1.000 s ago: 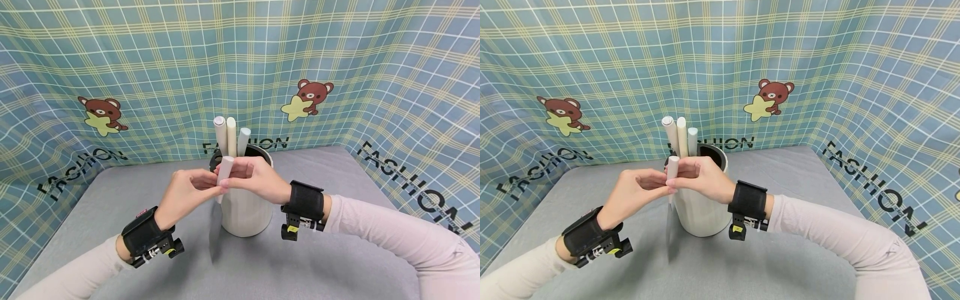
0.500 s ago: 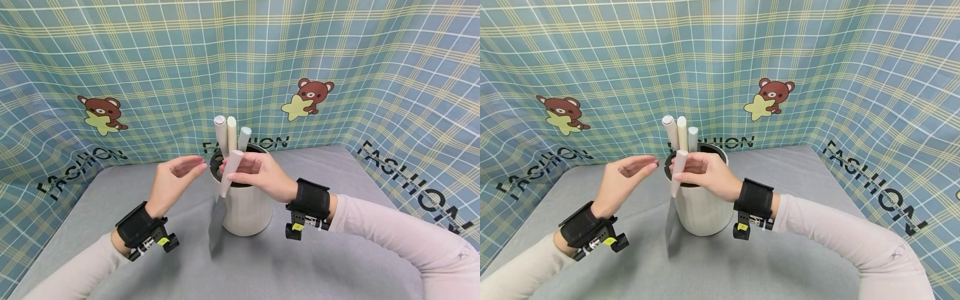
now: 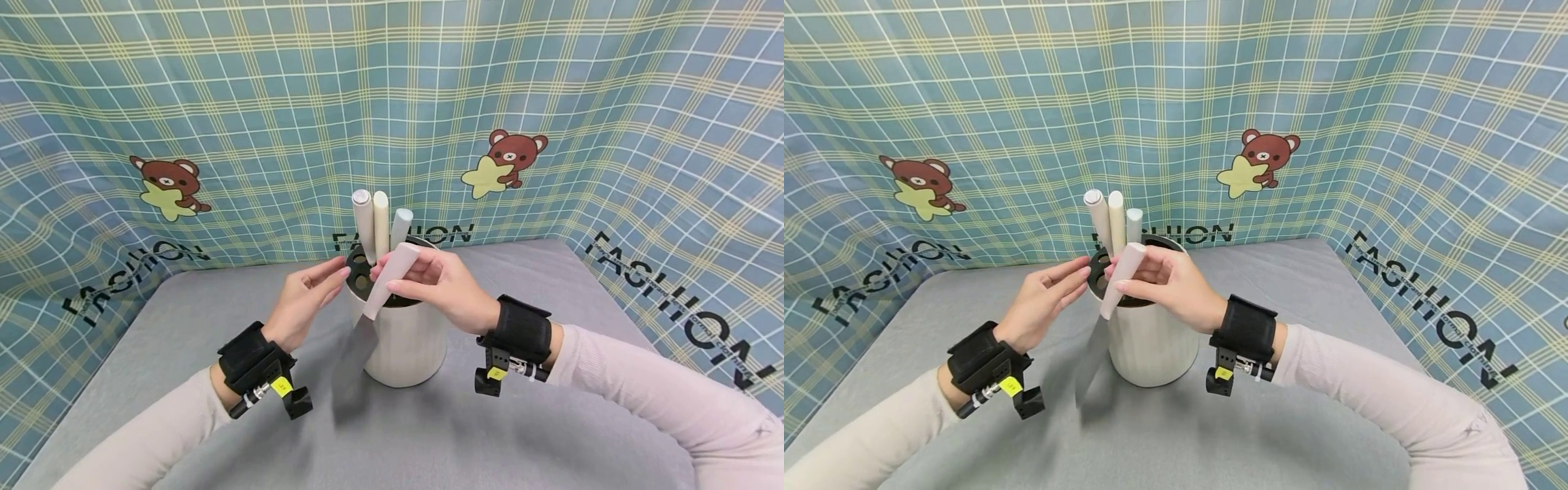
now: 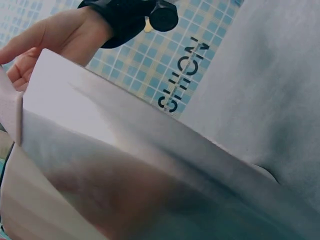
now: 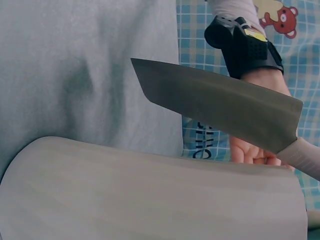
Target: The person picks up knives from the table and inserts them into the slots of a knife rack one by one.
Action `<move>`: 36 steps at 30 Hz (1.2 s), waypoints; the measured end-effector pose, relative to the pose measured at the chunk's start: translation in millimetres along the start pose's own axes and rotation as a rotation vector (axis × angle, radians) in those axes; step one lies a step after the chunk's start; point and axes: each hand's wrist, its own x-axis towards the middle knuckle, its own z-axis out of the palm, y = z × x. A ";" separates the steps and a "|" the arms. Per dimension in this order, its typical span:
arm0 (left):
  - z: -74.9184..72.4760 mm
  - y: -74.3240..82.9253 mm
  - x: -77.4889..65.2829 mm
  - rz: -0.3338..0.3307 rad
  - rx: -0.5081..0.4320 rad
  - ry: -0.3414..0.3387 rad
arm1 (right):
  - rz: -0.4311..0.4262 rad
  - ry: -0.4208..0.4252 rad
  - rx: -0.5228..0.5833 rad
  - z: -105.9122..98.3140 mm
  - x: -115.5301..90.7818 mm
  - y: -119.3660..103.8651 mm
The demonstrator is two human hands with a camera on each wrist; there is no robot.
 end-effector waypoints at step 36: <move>1.8 -7.3 4.0 -0.026 0.061 0.054 | -0.246 0.025 0.291 -49.5 -28.3 -6.1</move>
